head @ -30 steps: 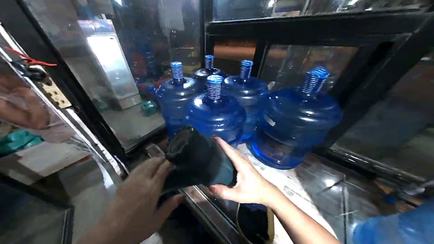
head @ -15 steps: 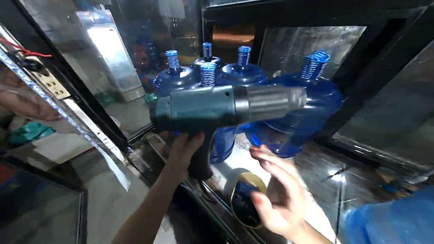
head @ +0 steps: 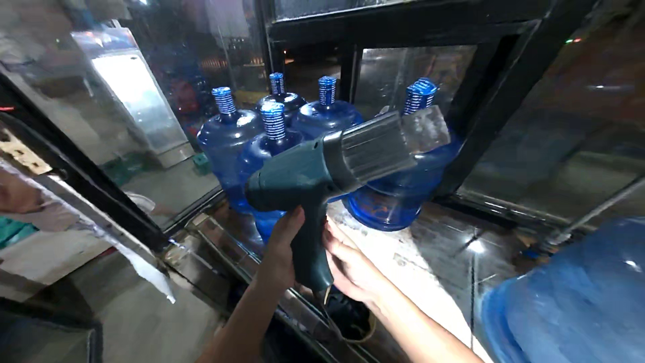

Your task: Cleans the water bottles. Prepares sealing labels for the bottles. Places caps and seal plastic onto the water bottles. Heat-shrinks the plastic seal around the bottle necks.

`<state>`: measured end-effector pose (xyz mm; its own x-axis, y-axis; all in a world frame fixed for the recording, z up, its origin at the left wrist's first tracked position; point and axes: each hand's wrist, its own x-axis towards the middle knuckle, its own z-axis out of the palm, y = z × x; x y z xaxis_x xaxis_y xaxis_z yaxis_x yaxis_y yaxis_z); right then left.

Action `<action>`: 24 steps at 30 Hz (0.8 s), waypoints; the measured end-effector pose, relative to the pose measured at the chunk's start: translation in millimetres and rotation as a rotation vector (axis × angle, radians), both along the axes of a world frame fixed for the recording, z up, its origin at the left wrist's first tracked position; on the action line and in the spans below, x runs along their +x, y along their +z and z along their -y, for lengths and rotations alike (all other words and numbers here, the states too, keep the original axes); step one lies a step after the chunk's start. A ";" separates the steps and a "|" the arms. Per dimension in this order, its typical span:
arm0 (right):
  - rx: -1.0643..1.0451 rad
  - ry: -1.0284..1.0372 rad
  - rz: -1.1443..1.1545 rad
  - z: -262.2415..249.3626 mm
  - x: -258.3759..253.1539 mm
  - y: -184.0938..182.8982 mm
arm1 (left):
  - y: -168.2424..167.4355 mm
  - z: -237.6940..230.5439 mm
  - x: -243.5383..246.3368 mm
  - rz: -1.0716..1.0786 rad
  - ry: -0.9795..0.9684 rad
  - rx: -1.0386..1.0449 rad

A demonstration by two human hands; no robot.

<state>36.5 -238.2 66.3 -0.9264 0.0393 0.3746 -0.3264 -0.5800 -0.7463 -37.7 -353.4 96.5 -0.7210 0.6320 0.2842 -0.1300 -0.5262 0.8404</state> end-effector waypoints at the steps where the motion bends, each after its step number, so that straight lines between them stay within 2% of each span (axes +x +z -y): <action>1: -0.011 0.007 0.001 -1.1 -0.8 -0.9 | -0.1 -3.1 0.9 0.003 -0.009 0.024; 5: 0.037 -0.046 0.020 -5.9 -4.8 3.5 | 4.4 -13.0 1.1 0.024 0.004 0.043; 8: 0.292 -0.162 -0.024 -22.7 -9.9 15.4 | 12.1 -15.8 -4.1 -0.030 0.041 0.050; 9: 0.457 -0.288 -0.050 -35.8 -10.7 20.2 | 15.6 -14.8 -10.3 -0.068 0.041 0.053; 12: 0.839 -0.917 0.003 -100.5 -12.8 35.4 | 37.3 -3.2 -37.7 -0.206 0.077 0.037; 14: 0.957 -1.184 0.127 -164.1 -11.4 51.6 | 61.5 5.8 -52.7 -0.368 0.206 -0.020; 17: 1.030 -1.443 0.301 -253.3 -19.9 73.7 | 98.3 3.9 -72.3 -0.717 0.429 -0.084; 20: 1.069 -1.494 0.443 -308.9 -40.9 87.9 | 126.3 -17.2 -86.6 -0.967 0.568 -0.139; 24: 1.016 -1.381 0.593 -335.9 -69.4 100.4 | 149.0 -64.3 -91.1 -1.149 0.670 -0.228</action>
<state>-32.9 97.7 166.7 -0.4342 0.8026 0.4090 0.2860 0.5534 -0.7823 -128.8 -289.1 245.6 -0.3334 0.3686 0.8677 0.9258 -0.0459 0.3752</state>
